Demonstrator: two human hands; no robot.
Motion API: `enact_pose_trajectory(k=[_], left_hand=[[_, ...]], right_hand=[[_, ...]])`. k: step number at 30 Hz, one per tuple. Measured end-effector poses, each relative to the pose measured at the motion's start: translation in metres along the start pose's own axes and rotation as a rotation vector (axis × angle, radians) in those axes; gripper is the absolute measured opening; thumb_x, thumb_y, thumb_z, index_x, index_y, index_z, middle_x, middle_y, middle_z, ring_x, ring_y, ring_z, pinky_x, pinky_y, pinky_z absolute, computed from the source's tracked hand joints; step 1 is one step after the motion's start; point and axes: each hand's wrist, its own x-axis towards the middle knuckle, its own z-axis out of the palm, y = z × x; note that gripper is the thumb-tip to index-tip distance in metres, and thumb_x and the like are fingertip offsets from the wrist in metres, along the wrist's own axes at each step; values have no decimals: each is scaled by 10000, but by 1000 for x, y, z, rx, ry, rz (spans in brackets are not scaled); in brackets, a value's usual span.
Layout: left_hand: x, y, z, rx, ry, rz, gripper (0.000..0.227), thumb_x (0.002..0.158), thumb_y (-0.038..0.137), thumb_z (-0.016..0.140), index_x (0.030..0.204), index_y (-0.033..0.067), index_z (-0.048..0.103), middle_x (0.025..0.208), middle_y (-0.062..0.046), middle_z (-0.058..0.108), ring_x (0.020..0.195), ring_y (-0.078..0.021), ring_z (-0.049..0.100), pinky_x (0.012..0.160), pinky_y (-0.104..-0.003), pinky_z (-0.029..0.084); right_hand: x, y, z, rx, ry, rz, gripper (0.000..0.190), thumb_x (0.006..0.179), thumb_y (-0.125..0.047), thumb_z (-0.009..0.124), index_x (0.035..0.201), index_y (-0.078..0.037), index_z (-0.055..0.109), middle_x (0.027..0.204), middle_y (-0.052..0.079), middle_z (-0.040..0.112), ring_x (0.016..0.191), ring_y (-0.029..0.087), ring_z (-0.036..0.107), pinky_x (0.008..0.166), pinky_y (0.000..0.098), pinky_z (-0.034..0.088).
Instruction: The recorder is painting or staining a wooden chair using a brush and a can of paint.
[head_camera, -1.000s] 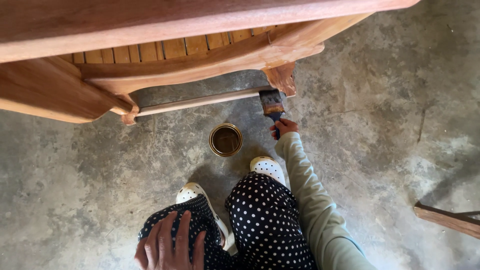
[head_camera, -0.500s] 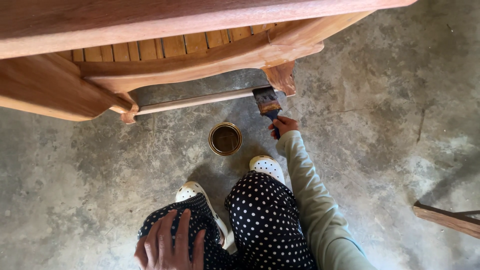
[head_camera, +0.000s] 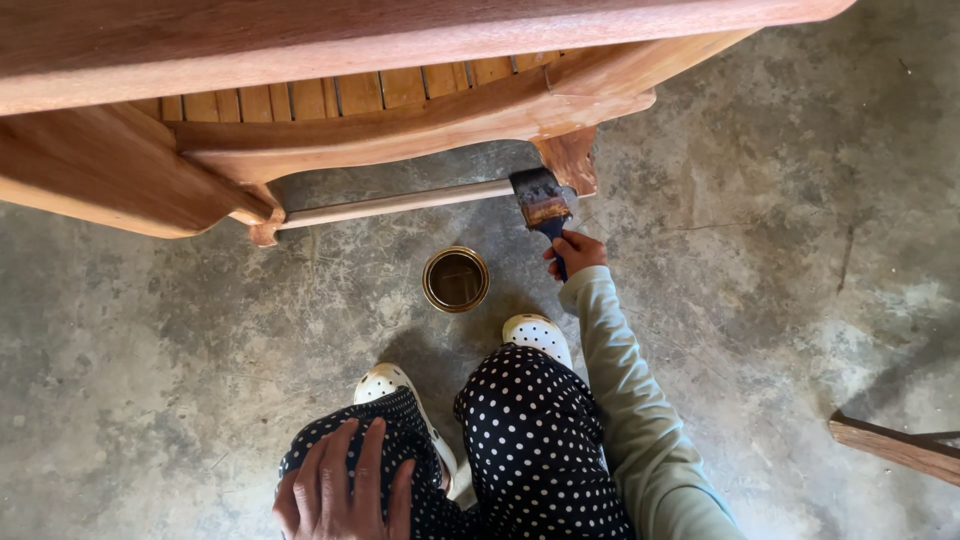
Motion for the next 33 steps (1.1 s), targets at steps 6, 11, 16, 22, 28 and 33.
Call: enact_pose_trajectory(k=[6,11,16,22,28,33], left_hand=[[0,1,-1,14,0,-8,519,831,470,671,1239,152,702,1257,-112,647,1261,-303,541,1114,-548,334],[2,6,-6,23,7,-4,519,836,465,672,1243,146,708,1263,-110,649,1250,-301,546,1103,-539,345],[3,9,-8,19,20,2,513,847,471,656,1244,151,711,1268,-108,648,1246,-289,551,1090,-518,362],[2,7,-5,59,-10,9,500,858,471,649,1238,153,714,1256,-108,650,1250,-290,549,1099,-521,360],[3,8,-7,63,-22,0,502,857,467,648,1244,154,714,1266,-104,643,1255,-290,547,1107,-525,356],[1,9,-5,46,5,2,517,835,472,661,1236,150,714,1263,-106,642,1246,-300,548,1101,-530,351]], right_hand=[[19,14,-10,-53,44,63,356,973,-157,620,1290,-9,683,797,83,736,522,148,616,453,315,504],[4,-1,-10,-38,23,3,354,985,-164,615,1297,-10,681,794,79,730,524,142,604,452,307,489],[-6,2,-10,-4,-33,20,351,982,-137,594,1302,-9,663,802,84,728,524,151,619,460,313,501],[21,9,-12,47,-25,5,346,994,-131,608,1292,33,670,809,110,742,517,164,612,463,319,498],[-26,-36,3,30,-58,-78,371,991,-139,620,1333,-2,661,821,82,725,544,134,615,469,300,493],[-3,-25,0,6,-58,-9,369,985,-139,608,1326,-4,650,814,82,732,531,140,611,460,298,491]])
